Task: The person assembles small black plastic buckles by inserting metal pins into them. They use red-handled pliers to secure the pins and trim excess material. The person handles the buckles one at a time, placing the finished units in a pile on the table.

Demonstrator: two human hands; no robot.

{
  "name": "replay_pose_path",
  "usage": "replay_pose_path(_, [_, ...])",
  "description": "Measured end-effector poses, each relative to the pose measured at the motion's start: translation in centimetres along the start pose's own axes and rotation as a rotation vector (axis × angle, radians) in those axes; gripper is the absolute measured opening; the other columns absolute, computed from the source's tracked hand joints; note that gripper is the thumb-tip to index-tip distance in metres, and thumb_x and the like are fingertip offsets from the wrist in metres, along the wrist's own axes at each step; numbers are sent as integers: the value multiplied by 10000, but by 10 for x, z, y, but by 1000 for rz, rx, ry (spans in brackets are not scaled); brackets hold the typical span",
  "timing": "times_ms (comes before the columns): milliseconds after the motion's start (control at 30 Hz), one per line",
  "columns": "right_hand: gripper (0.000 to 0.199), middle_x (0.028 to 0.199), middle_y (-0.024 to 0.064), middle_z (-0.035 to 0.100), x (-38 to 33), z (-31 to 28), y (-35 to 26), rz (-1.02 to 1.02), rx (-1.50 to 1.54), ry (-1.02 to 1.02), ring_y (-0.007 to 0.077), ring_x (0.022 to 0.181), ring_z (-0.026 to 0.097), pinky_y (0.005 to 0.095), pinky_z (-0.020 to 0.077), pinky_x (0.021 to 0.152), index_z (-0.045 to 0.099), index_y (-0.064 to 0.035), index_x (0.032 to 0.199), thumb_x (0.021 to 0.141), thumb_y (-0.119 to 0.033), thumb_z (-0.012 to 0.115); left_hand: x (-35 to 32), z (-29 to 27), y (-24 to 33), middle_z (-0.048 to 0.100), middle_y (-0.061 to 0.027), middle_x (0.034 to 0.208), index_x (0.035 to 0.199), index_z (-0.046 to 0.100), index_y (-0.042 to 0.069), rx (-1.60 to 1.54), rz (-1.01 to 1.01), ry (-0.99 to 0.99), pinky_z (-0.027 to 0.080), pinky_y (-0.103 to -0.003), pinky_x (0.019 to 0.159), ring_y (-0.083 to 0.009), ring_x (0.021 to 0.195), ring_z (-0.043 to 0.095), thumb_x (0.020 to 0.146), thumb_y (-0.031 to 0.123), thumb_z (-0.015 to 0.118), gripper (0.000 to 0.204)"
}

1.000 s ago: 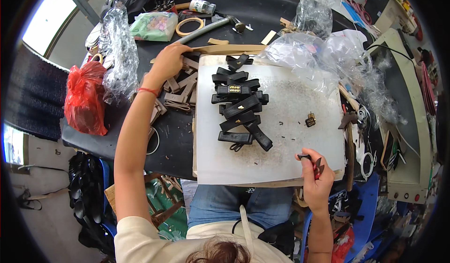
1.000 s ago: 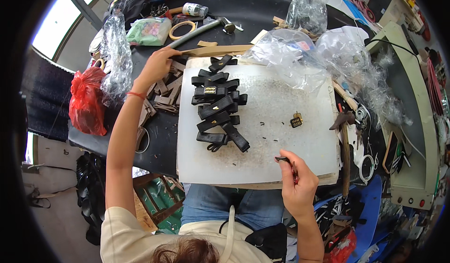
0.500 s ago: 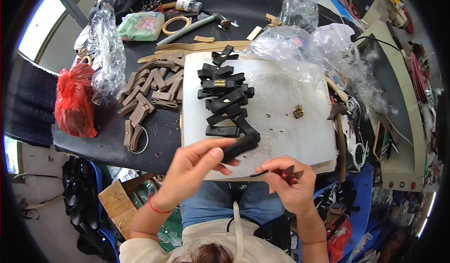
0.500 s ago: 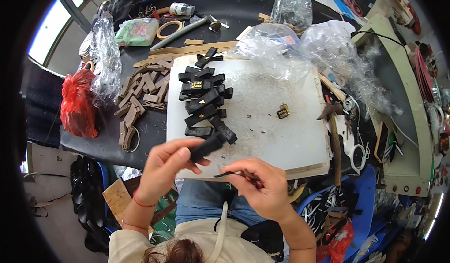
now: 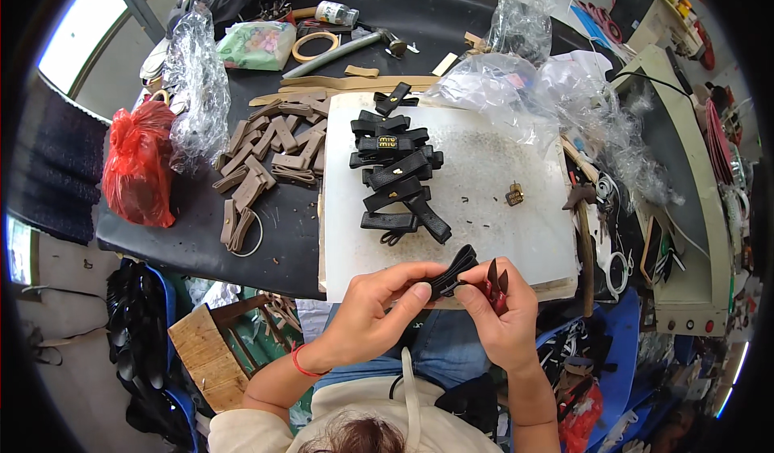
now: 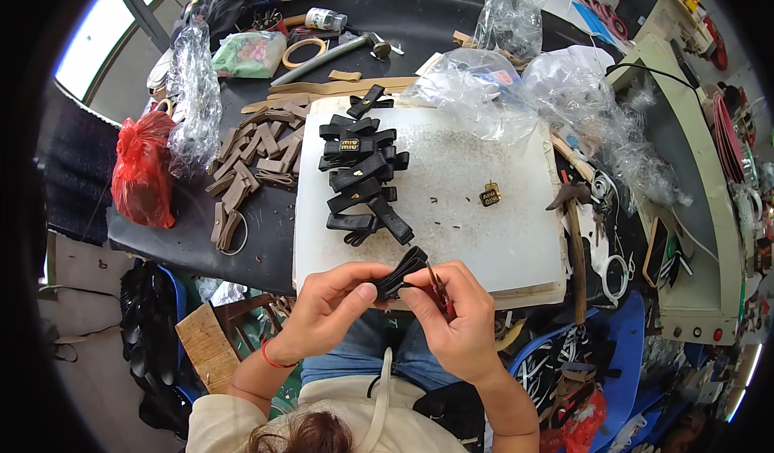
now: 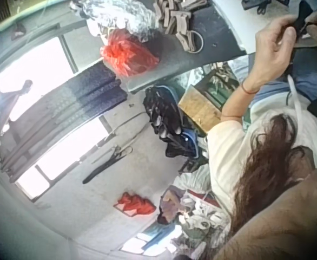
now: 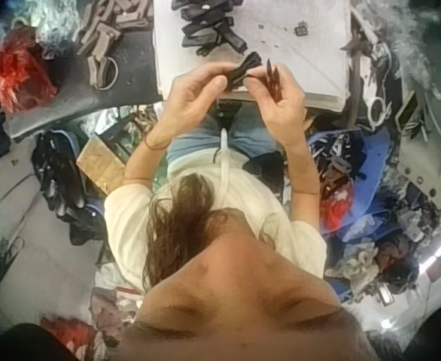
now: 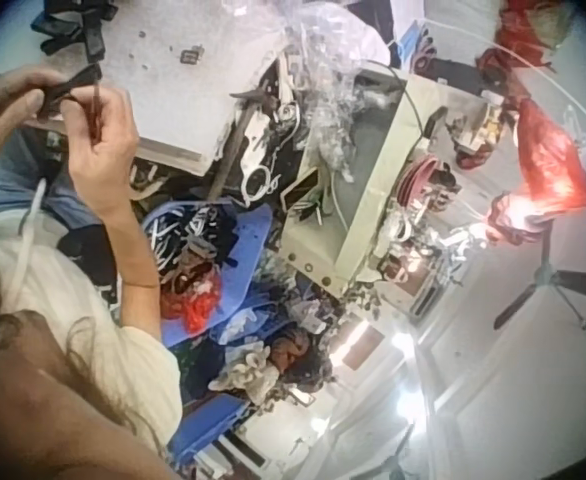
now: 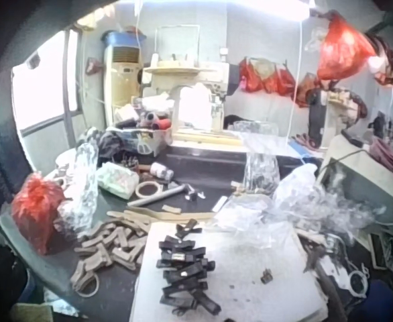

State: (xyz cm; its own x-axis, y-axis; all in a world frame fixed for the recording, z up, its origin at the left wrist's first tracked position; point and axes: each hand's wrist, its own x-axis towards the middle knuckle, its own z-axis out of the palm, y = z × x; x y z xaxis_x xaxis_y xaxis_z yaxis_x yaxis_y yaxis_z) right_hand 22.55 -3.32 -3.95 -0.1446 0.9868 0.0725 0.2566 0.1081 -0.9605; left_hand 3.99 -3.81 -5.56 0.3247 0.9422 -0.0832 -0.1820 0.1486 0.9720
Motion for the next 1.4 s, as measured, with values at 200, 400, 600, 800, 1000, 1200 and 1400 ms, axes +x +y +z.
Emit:
replay_pose_path(200, [390,777,-12,543,9,0,-11,286,462,-17,11,566,438,166,325,481,487,-3,1160,820,-35,675,1,12,-9,637,-140,1041,1133,557,-74,-83,65,123,513,-270,818,-143,936,615,849,53,658,327])
replay_pose_path(400, [410,780,-18,545,13,-2,-3,478,739,-117,3,532,408,165,278,429,475,-2,1188,826,-27,665,1,17,-13,641,-129,1018,1108,559,-79,-120,31,181,520,-238,760,-131,897,623,858,51,649,296])
replay_pose_path(600, [375,783,-12,556,9,7,6,446,829,-109,9,519,394,180,272,421,479,-2,1178,846,-42,647,3,22,-18,630,-78,946,1085,558,-55,-180,56,228,503,-214,696,-98,821,604,876,83,639,264])
replay_pose_path(800, [358,783,-13,562,11,1,6,454,875,-160,10,515,390,185,271,420,483,11,1167,842,-17,630,4,13,-17,626,-99,944,1121,541,-26,-360,-92,97,509,-236,691,-126,814,610,919,135,583,262])
replay_pose_path(1000, [366,875,22,601,13,-15,-3,232,470,-235,25,604,449,181,366,513,553,14,1168,815,8,649,7,-8,8,638,-169,984,1306,423,-15,-669,-449,-263,522,-283,725,-186,808,640,982,217,439,398])
replay_pose_path(1200, [299,833,85,583,3,-12,6,-95,-207,107,133,580,490,259,411,532,591,12,1065,803,-94,688,7,4,9,618,-107,1031,1308,438,-24,-562,-344,-50,498,-268,807,-149,908,612,961,198,500,416])
replay_pose_path(1400, [325,778,68,594,6,-8,-1,-559,-683,16,219,587,544,314,425,512,612,-19,1018,749,-161,726,6,4,1,603,-90,1119,1292,462,-34,-372,-193,34,477,-298,888,-149,1010,583,947,143,522,392])
